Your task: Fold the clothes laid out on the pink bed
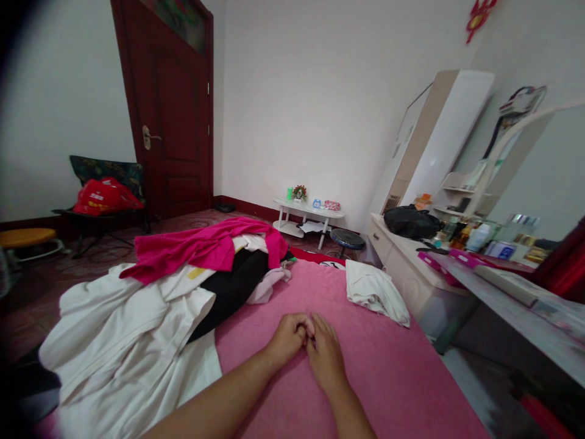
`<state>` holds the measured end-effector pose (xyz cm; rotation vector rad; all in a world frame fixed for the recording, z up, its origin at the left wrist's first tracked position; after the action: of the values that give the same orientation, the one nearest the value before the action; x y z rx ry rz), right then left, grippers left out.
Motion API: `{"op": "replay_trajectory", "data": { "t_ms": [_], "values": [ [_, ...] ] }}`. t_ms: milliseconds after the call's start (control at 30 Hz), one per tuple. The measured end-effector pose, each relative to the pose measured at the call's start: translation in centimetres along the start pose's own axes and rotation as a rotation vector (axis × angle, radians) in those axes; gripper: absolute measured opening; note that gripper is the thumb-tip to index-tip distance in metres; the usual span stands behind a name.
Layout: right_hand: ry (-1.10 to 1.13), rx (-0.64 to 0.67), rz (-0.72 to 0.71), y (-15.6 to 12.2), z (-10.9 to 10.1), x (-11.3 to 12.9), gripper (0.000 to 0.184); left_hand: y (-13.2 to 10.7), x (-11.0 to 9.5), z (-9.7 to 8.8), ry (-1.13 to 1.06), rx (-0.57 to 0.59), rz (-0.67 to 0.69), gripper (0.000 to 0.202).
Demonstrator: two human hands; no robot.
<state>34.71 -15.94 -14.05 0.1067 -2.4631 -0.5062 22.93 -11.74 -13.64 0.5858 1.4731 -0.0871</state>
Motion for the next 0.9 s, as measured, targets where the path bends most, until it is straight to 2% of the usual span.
{"op": "replay_trajectory", "data": {
  "t_ms": [167,600,900],
  "values": [
    [-0.002,-0.004,-0.005,-0.1,0.1,-0.4,0.050,-0.1,-0.1,0.0,0.011,0.011,0.004,0.035],
    [0.054,-0.004,0.000,-0.1,-0.4,0.5,0.048,-0.1,-0.3,-0.1,0.053,0.024,0.015,0.036],
    [0.004,-0.020,-0.015,-0.2,0.4,-0.8,0.049,-0.2,-0.7,-0.2,0.116,0.039,0.023,0.037]
  ]
}}
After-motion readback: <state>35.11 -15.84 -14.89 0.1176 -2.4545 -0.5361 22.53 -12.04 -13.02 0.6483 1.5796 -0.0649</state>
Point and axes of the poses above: each hand's wrist, its own y-axis towards the middle knuckle, its own z-axis out of the palm, x = y × z, the point moved 1 cm from there along y, towards the middle knuckle, and after that the axes turned 1 degree about -y, right-handed, at the moved point
